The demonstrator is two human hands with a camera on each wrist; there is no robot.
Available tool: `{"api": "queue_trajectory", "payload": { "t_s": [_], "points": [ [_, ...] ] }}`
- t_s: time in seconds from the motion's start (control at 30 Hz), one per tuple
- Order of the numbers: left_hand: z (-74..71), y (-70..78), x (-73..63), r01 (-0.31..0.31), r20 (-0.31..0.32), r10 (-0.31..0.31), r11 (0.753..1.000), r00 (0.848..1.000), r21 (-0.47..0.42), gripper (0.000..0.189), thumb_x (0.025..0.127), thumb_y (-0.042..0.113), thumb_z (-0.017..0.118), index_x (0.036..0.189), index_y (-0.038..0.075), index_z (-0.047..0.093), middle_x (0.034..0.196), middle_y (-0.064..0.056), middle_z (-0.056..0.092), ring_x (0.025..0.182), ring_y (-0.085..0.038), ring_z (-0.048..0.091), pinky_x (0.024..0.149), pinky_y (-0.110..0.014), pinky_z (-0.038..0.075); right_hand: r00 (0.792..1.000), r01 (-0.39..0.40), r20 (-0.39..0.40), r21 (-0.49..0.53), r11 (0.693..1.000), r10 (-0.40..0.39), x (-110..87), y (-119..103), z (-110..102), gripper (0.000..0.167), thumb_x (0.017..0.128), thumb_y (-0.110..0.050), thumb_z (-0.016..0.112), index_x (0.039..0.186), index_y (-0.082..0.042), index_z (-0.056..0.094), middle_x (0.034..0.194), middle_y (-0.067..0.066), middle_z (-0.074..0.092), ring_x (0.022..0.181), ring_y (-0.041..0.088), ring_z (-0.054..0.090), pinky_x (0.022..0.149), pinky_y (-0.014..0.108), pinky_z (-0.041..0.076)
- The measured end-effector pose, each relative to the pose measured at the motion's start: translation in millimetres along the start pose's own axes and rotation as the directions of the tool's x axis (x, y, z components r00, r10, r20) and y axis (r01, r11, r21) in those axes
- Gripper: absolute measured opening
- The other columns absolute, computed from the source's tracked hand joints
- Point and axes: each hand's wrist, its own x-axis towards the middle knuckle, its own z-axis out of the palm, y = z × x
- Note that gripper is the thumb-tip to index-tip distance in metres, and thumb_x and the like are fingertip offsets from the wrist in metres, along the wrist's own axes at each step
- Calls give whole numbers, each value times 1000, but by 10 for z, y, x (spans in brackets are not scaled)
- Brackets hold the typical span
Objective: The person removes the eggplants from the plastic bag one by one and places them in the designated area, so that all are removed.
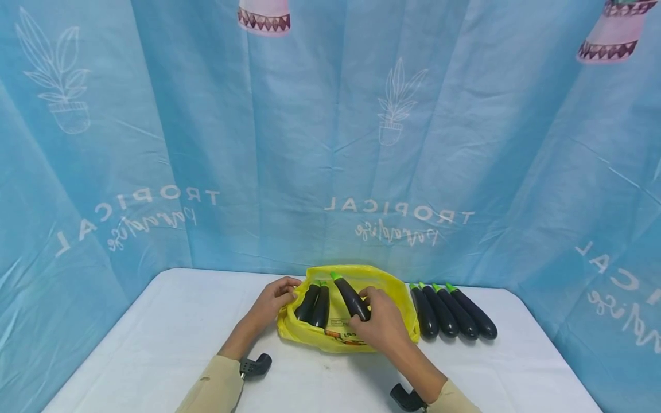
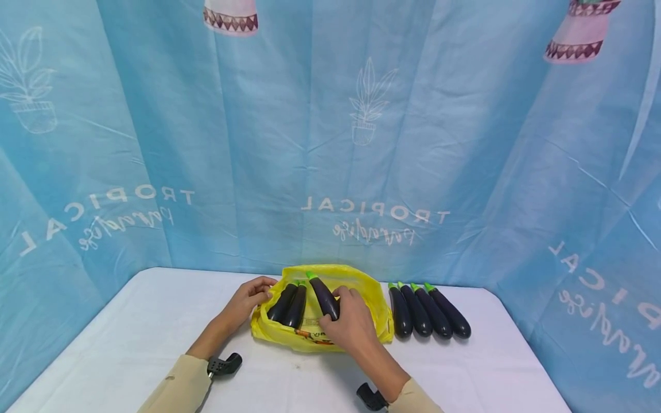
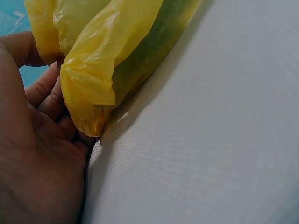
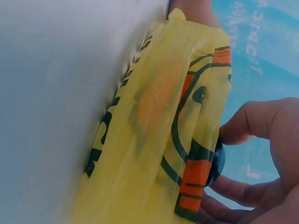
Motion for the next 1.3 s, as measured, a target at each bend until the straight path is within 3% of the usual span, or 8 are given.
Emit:
{"api": "queue_trajectory", "payload": {
  "t_s": [0.5, 0.87, 1.3],
  "points": [
    [4, 15, -5, 18, -15, -18, 1000, 1000, 4, 32, 101, 9, 59, 132, 5, 68, 100, -7, 64, 90, -20, 61, 80, -28, 51, 998, -17, -52, 101, 995, 23, -163, 113, -256, 48, 84, -16, 80, 131, -11, 67, 115, 3, 66, 85, 13, 61, 70, 31, 54],
    [17, 55, -21, 11, -14, -11, 1000, 1000, 2, 33, 101, 7, 58, 133, 6, 68, 100, -6, 64, 92, -22, 60, 80, -28, 52, 991, -31, -127, 68, 997, 39, -291, 267, -482, 48, 84, -14, 80, 130, -12, 67, 115, 2, 66, 90, 14, 62, 74, 29, 56],
    [10, 34, -15, -4, -9, 4, 1000, 1000, 5, 32, 101, 8, 58, 132, 7, 68, 99, -6, 64, 91, -22, 60, 81, -28, 51, 987, -82, -143, -30, 996, 77, -400, 572, -747, 50, 84, -16, 79, 131, -10, 64, 118, 5, 67, 96, 18, 63, 81, 36, 55]
  ]
}}
